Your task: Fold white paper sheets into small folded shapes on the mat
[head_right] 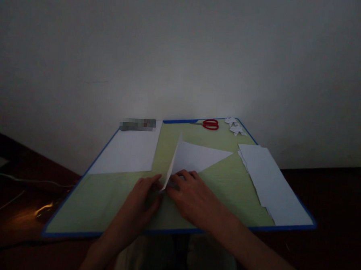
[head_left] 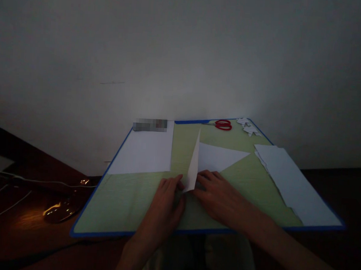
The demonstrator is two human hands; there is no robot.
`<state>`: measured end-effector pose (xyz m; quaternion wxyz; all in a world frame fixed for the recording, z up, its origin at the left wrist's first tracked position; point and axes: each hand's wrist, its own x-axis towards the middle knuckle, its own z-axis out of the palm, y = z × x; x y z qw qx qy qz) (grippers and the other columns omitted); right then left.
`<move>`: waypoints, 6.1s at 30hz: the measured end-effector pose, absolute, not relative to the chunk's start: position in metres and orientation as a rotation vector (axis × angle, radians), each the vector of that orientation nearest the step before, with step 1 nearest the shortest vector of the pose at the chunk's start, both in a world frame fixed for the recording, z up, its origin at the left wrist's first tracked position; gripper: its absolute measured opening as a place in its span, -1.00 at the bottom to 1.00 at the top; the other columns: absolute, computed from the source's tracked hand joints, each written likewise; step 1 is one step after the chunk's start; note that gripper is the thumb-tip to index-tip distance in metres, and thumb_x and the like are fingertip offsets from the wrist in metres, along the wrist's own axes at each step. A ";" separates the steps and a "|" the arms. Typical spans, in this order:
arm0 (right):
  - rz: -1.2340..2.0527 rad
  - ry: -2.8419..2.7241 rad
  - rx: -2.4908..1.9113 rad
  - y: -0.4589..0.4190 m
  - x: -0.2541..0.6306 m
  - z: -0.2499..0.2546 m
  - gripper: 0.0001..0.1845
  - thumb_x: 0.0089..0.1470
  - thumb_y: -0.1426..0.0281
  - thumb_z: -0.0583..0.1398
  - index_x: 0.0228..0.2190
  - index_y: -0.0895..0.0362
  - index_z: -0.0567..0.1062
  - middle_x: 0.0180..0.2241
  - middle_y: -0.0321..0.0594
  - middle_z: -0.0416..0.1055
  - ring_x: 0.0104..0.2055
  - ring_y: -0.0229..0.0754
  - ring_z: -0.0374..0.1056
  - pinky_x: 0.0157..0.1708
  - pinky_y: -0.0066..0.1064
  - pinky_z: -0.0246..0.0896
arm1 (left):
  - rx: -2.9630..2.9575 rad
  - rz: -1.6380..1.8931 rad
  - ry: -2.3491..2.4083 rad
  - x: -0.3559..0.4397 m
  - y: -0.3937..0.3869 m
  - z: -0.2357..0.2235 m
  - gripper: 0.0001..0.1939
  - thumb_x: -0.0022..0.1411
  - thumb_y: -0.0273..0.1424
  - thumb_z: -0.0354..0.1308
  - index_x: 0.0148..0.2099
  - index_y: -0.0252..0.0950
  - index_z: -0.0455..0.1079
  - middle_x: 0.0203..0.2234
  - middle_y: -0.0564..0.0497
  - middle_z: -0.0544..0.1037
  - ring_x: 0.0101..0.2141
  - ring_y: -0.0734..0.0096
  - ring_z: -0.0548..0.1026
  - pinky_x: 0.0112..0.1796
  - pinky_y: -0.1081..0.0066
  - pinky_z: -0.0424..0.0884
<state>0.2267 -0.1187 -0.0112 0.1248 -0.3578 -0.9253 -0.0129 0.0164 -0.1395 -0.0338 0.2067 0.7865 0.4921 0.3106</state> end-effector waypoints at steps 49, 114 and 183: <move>-0.005 -2.369 -1.186 -0.091 0.266 0.001 -0.56 0.28 0.50 0.11 0.16 0.15 0.42 0.12 0.02 0.40 0.13 0.04 0.29 0.11 0.01 0.29 | 2.222 0.885 1.622 0.007 -0.127 -0.019 -0.77 0.39 -0.38 0.00 -0.04 -0.29 0.46 -0.16 -0.14 0.55 -0.11 0.14 0.53 -0.05 0.12 0.52; 0.573 -2.010 -1.549 0.003 0.289 -0.030 -0.58 0.01 0.29 0.38 -0.06 0.11 0.55 -0.16 -0.13 0.51 -0.14 -0.06 0.44 -0.13 -0.26 0.28 | 2.339 0.628 1.453 0.088 -0.001 -0.010 -0.75 0.21 -0.43 0.28 -0.05 -0.35 0.54 -0.22 -0.14 0.50 -0.13 0.16 0.47 -0.01 0.21 0.38; 0.683 -1.901 -1.109 0.033 0.292 0.012 -0.70 0.17 0.16 0.19 -0.39 0.11 0.56 -0.40 -0.20 0.50 -0.33 -0.13 0.37 -0.29 -0.30 0.24 | 2.009 0.887 1.197 0.077 0.009 0.001 -0.64 0.26 -0.11 0.13 -0.45 -0.26 0.29 -0.56 0.09 0.36 -0.48 0.42 0.28 -0.42 0.41 0.14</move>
